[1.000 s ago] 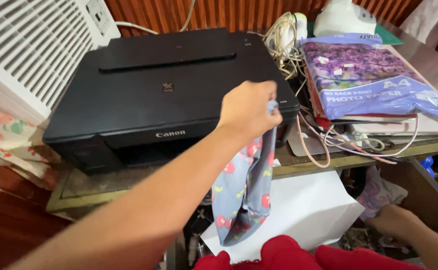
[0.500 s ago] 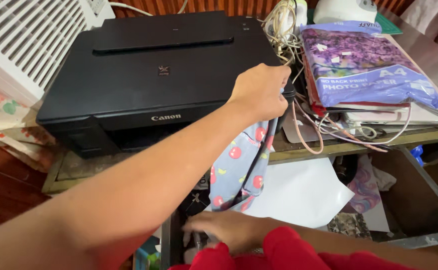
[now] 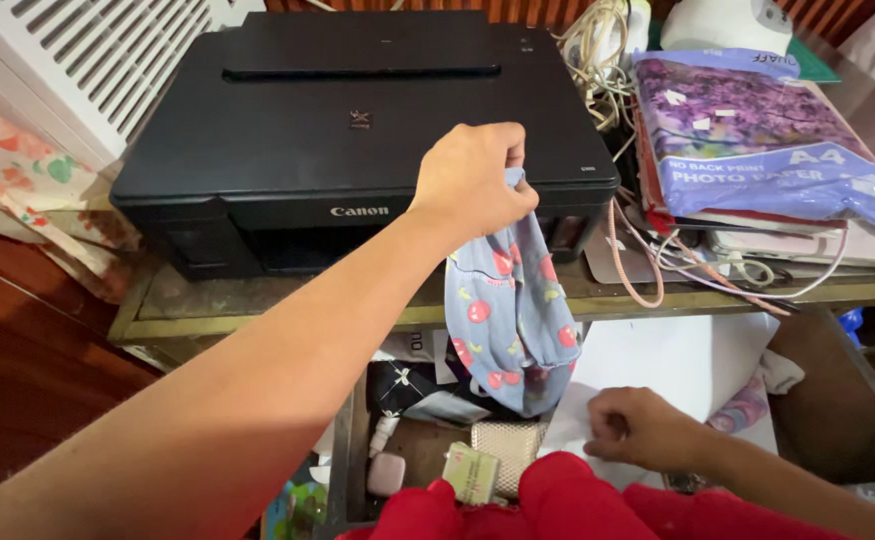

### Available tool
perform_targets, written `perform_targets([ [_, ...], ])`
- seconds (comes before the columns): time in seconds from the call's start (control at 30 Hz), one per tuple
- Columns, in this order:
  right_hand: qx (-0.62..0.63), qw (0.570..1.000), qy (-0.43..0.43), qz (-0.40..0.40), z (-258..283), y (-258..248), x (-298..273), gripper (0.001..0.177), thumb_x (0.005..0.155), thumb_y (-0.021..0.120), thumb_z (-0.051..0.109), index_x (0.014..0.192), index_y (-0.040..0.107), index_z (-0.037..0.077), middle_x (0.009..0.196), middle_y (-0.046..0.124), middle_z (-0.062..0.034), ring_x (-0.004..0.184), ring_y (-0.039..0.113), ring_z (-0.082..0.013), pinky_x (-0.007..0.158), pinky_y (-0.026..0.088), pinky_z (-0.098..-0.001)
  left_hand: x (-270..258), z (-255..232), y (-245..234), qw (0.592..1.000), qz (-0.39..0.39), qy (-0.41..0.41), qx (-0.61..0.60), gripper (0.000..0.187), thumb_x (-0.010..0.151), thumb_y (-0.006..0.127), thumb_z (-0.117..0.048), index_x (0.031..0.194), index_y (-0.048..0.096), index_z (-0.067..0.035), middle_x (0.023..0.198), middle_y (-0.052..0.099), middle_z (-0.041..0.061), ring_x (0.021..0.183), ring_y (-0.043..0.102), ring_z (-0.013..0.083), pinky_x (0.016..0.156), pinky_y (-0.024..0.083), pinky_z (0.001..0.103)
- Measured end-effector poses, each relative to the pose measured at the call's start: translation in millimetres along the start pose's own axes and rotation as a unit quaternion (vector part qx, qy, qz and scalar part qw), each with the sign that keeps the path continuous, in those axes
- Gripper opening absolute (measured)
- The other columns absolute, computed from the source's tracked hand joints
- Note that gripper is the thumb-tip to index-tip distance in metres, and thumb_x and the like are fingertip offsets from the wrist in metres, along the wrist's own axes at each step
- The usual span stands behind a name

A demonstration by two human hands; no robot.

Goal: The person wipes the exterior of a black Canon printer with a patterned cloth. They open and close the scanner lid and wipe the top, sides, and front of the printer repeatedly.

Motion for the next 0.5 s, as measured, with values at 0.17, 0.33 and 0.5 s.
perform_targets([
  [0.17,-0.223,0.917,-0.268,-0.191,32.2,-11.9,-16.1,0.027,0.070,0.086,0.029,0.078,0.065,0.015,0.083,0.065,-0.0057,0.080,0.063,-0.0285,0.067,0.051,-0.0414,3.3,1.0,1.1,1.000,0.005,-0.024,-0.002,0.024,0.068,0.078,-0.028,0.068,0.061,-0.011,0.070,0.068,0.005,0.070,0.070,0.0262,0.064,0.056,0.040],
  [0.33,-0.065,0.987,-0.146,0.028,66.2,40.8,27.9,0.018,0.085,0.069,0.025,0.098,0.070,0.012,0.093,0.074,-0.0057,0.087,0.076,-0.0224,0.080,0.059,-0.0379,12.1,-4.9,3.2,0.995,0.044,-0.086,0.030,0.034,0.062,0.083,-0.042,0.072,0.070,-0.013,0.074,0.072,0.004,0.075,0.072,0.0232,0.069,0.058,0.037],
  [0.5,-0.122,0.984,-0.108,0.073,97.2,104.6,81.0,0.031,0.084,0.064,0.008,0.112,0.075,0.013,0.102,0.075,-0.0176,0.097,0.071,-0.0294,0.085,0.054,-0.0384,14.2,-8.6,0.2,0.990,0.065,-0.115,0.051,0.041,0.060,0.083,-0.048,0.078,0.075,-0.013,0.079,0.075,0.005,0.079,0.074,0.0227,0.074,0.059,0.035],
])
Point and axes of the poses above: each hand's wrist, its own x-axis towards the middle knuckle, its own y-axis out of the palm, z = x × y, the point moved 3 cm from there along x, towards the middle knuckle
